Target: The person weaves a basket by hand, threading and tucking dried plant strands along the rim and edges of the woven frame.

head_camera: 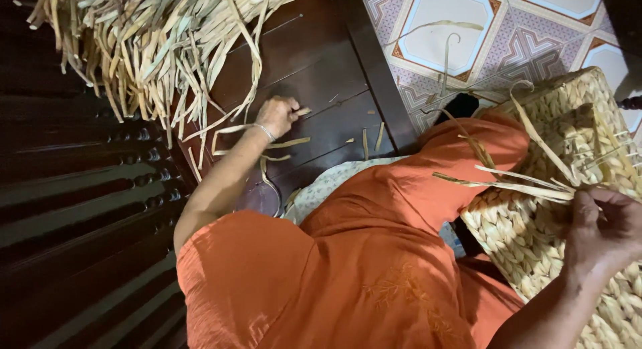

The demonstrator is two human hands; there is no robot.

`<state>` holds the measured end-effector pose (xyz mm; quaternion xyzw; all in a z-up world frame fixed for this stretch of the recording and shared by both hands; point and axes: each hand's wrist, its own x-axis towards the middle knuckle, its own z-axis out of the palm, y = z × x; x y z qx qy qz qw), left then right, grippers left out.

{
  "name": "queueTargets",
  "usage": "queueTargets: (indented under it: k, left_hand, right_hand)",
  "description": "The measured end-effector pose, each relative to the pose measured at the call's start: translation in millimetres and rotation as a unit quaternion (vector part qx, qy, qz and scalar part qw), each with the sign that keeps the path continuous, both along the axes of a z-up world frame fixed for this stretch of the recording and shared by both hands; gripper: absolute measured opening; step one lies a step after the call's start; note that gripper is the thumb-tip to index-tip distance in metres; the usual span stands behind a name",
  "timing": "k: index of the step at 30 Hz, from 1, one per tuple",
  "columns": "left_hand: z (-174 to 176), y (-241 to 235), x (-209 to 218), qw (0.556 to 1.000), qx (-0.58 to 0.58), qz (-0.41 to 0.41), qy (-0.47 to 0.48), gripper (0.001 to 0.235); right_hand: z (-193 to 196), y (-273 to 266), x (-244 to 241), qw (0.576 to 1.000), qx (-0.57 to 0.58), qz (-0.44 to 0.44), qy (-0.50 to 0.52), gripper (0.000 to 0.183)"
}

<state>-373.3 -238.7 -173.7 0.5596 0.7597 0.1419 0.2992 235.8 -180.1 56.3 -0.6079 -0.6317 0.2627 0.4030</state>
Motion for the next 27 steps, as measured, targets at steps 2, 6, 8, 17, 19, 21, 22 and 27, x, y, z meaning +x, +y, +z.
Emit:
queueTargets:
  k: [2, 6, 8, 17, 19, 21, 22, 27]
  left_hand:
    - [-9.5, -1.4, 5.6, 0.997, 0.051, -0.048, 0.042, 0.017]
    - [-14.6, 6.3, 15.3, 0.987, 0.059, -0.083, 0.126, 0.026]
    - [12.0, 13.2, 24.1, 0.984, 0.033, -0.089, 0.149, 0.019]
    - [69.1, 85.9, 121.3, 0.964, 0.062, -0.101, -0.239, 0.013]
    - [96.4, 97.6, 164.9, 0.912, -0.040, -0.119, -0.391, 0.015]
    - [116.1, 105.4, 205.0, 0.871, -0.022, -0.153, -0.466, 0.017]
    - [123.2, 110.4, 224.6, 0.867, -0.025, -0.169, -0.468, 0.017]
    - [167.0, 127.8, 315.5, 0.736, 0.017, -0.239, -0.633, 0.021]
  right_hand:
    - [8.3, -1.7, -7.1, 1.000, 0.004, 0.000, -0.012, 0.011]
    - [-3.5, -3.6, 3.2, 0.997, -0.044, -0.029, 0.053, 0.010]
    - [7.9, -2.7, -10.8, 0.998, -0.034, -0.024, 0.046, 0.010]
    - [19.0, -10.2, -32.5, 0.998, -0.007, -0.053, 0.016, 0.005]
    - [14.3, -12.6, -33.0, 0.997, 0.015, -0.077, 0.028, 0.005]
    - [13.5, -12.4, -32.8, 0.995, 0.039, -0.082, -0.038, 0.009]
    - [17.7, -12.8, -36.3, 0.993, 0.043, -0.098, -0.042, 0.009]
    - [22.4, -15.8, -30.5, 0.996, -0.033, -0.036, 0.075, 0.013]
